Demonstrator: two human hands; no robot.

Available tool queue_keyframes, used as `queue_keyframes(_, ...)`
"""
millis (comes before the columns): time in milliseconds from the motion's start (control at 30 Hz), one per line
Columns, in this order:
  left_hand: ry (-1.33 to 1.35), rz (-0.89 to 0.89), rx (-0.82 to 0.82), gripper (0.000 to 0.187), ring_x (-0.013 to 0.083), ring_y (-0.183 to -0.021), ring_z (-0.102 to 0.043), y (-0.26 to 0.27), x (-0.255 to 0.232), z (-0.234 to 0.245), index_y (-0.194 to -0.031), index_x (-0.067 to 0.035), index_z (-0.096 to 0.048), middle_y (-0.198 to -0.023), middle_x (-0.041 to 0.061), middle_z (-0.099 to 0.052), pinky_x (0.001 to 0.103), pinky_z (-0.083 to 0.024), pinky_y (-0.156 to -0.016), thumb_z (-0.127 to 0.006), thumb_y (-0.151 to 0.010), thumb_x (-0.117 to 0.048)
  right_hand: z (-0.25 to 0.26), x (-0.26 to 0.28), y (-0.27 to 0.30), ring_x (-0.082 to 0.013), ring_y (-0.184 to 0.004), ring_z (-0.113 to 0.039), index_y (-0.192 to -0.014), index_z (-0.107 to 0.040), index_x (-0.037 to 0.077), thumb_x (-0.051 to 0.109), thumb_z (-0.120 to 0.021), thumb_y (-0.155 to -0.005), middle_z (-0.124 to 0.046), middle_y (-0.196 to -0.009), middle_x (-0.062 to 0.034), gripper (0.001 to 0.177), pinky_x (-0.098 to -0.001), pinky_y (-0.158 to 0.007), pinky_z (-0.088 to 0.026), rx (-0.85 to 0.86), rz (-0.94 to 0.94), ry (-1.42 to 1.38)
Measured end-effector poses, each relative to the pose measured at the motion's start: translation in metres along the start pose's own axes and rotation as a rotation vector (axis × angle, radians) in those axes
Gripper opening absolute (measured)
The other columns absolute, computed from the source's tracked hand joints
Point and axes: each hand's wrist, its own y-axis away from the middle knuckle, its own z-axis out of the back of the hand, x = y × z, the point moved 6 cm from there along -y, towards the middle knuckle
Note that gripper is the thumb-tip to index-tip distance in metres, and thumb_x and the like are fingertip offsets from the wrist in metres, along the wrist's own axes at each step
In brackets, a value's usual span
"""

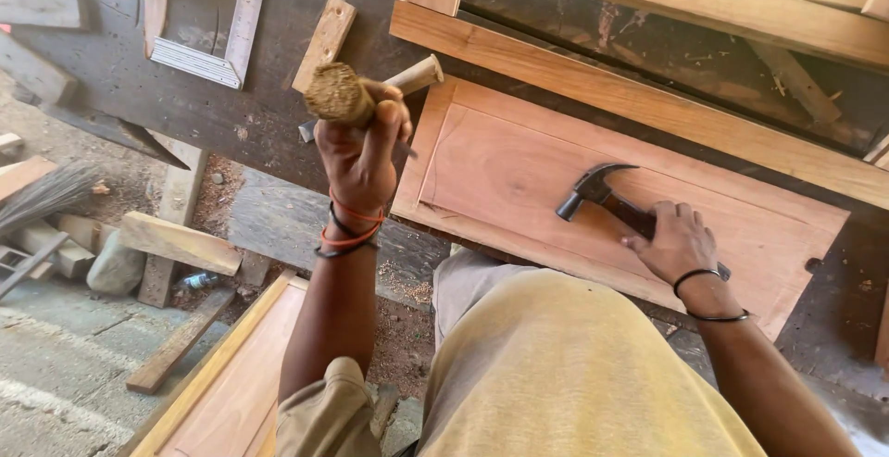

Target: Marking a wooden panel with a pencil and then using a chisel and hammer to carve a decorative groove.

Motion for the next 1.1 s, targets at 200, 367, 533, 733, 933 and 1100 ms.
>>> queue_keyframes(200,0.085,-0.065,-0.005,0.007,0.0129,-0.067,-0.059,-0.044,0.035,0.010,-0.110,-0.001,-0.058,-0.085,0.005,-0.061,0.029,-0.049,-0.060,-0.057,-0.103,-0.001,0.001,-0.007,0.001,-0.0388,-0.120,-0.056,-0.124,-0.066,0.013,0.049,-0.080,-0.081,-0.062,-0.123,-0.0176,0.058,-0.0499,-0.101,-0.048,-0.054,0.041,-0.203)
queue_keyframes(367,0.328,-0.026,-0.026,0.008,0.0098,-0.060,-0.046,-0.072,0.065,0.006,-0.103,-0.006,-0.054,-0.082,0.001,-0.054,0.024,-0.037,-0.052,-0.062,-0.105,-0.009,-0.010,-0.018,-0.001,-0.0375,-0.120,-0.057,-0.119,-0.067,0.009,0.047,-0.082,-0.080,-0.062,-0.120,-0.0166,0.057,-0.0490,-0.102,-0.048,-0.159,0.121,-0.225)
queue_keyframes(533,0.301,0.052,-0.066,0.023,0.0083,-0.056,-0.042,-0.083,0.092,0.008,-0.097,-0.010,-0.053,-0.071,-0.001,-0.047,0.025,-0.034,-0.049,-0.063,-0.111,-0.025,-0.008,-0.014,0.001,-0.0368,-0.117,-0.057,-0.119,-0.066,0.007,0.046,-0.082,-0.082,-0.061,-0.117,-0.0163,0.056,-0.0491,-0.099,-0.049,-0.157,0.083,-0.229)
queue_keyframes(733,0.115,0.061,-0.135,0.037,0.0079,-0.052,-0.041,-0.096,0.114,0.018,-0.084,-0.012,-0.050,-0.063,-0.002,-0.044,0.027,-0.033,-0.048,-0.064,-0.111,-0.033,-0.012,-0.018,-0.001,-0.0365,-0.116,-0.057,-0.117,-0.066,0.006,0.046,-0.082,-0.083,-0.060,-0.115,-0.0162,0.056,-0.0489,-0.095,-0.050,-0.147,0.086,-0.221)
queue_keyframes(933,0.105,0.053,-0.186,0.039,0.0080,-0.050,-0.038,-0.097,0.124,0.027,-0.081,-0.012,-0.048,-0.064,-0.002,-0.043,0.026,-0.033,-0.045,-0.065,-0.111,-0.032,-0.012,-0.018,-0.002,-0.0359,-0.115,-0.058,-0.116,-0.065,0.007,0.045,-0.083,-0.082,-0.060,-0.115,-0.0158,0.054,-0.0487,-0.094,-0.051,-0.167,0.114,-0.215)
queue_keyframes(1100,0.145,0.072,-0.232,0.035,0.0082,-0.051,-0.037,-0.096,0.121,0.030,-0.084,-0.011,-0.048,-0.062,-0.003,-0.043,0.026,-0.030,-0.045,-0.065,-0.108,-0.030,-0.012,-0.019,-0.001,-0.0348,-0.115,-0.058,-0.116,-0.065,0.007,0.045,-0.084,-0.083,-0.060,-0.115,-0.0147,0.054,-0.0480,-0.095,-0.051,-0.178,0.130,-0.223)
